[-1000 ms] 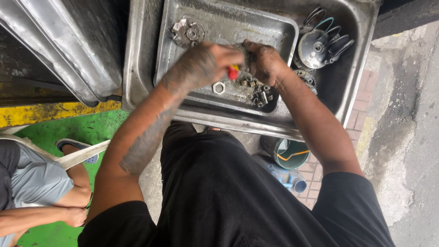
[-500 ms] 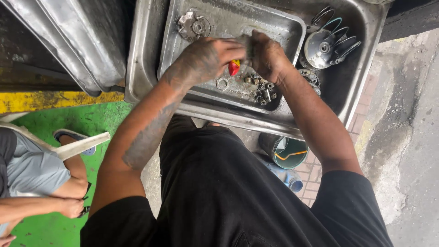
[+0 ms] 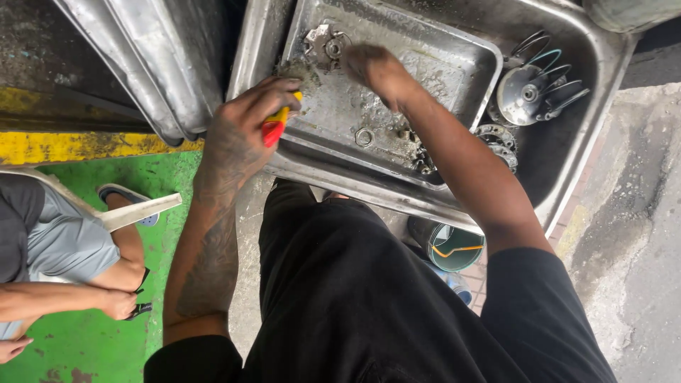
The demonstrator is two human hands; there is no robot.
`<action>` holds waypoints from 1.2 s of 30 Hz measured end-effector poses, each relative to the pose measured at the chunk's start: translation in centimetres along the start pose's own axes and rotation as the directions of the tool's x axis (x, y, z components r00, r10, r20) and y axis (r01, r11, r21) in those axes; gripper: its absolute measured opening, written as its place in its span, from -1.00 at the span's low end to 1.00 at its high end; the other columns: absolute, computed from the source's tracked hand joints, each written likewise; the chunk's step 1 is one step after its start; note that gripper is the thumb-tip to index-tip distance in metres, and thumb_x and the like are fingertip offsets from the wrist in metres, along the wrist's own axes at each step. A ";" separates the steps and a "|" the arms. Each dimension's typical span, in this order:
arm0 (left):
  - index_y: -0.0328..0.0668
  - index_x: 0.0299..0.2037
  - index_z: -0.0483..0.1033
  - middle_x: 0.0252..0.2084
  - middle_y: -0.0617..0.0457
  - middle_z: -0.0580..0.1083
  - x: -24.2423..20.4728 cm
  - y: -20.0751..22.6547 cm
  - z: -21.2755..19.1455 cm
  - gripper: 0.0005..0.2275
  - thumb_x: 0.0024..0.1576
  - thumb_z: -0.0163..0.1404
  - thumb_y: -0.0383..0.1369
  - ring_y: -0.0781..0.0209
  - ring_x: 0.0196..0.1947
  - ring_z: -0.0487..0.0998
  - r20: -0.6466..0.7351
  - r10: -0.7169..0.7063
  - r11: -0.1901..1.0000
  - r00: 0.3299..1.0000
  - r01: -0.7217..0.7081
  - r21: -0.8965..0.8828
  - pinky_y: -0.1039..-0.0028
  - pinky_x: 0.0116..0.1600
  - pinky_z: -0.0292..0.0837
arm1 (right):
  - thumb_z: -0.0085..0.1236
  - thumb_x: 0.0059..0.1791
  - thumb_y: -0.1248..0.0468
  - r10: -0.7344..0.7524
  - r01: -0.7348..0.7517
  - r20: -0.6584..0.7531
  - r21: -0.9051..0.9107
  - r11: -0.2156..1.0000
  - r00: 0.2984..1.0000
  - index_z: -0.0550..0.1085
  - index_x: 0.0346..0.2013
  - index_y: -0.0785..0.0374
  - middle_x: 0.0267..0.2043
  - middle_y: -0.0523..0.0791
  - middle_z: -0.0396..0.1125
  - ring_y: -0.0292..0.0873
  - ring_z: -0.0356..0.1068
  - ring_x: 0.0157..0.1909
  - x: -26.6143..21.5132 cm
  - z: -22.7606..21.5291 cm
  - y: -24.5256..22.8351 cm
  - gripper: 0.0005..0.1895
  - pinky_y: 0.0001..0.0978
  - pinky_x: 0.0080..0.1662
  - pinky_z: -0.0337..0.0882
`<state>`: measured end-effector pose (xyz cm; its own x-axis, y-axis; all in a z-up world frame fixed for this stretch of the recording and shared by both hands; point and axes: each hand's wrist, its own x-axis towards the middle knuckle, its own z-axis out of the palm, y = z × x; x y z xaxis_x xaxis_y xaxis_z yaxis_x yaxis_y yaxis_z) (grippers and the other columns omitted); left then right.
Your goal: Scrubbing and cleaning various motorcycle engine components with a brush in a metal tray.
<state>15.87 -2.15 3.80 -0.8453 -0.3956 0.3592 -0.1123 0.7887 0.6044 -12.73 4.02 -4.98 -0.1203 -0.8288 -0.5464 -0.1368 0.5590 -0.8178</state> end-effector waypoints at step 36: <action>-0.03 0.29 0.52 -0.42 0.07 0.59 11.6 2.4 15.0 -0.74 0.42 0.15 -0.37 0.27 -0.58 0.58 0.679 -0.032 0.999 0.733 0.009 0.037 0.43 -0.44 0.70 | 0.14 0.17 0.23 0.319 0.074 -0.322 0.798 0.598 0.891 0.40 0.25 0.41 0.17 0.02 0.37 -0.12 0.49 0.02 -14.7 -8.6 10.5 -0.59 -0.36 0.07 0.77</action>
<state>-2.04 2.23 -1.25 -0.9711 0.0043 -0.2387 -0.1391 0.8023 0.5805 -20.83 22.30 -3.95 -0.4676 -0.5525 -0.6900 0.6938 0.2542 -0.6738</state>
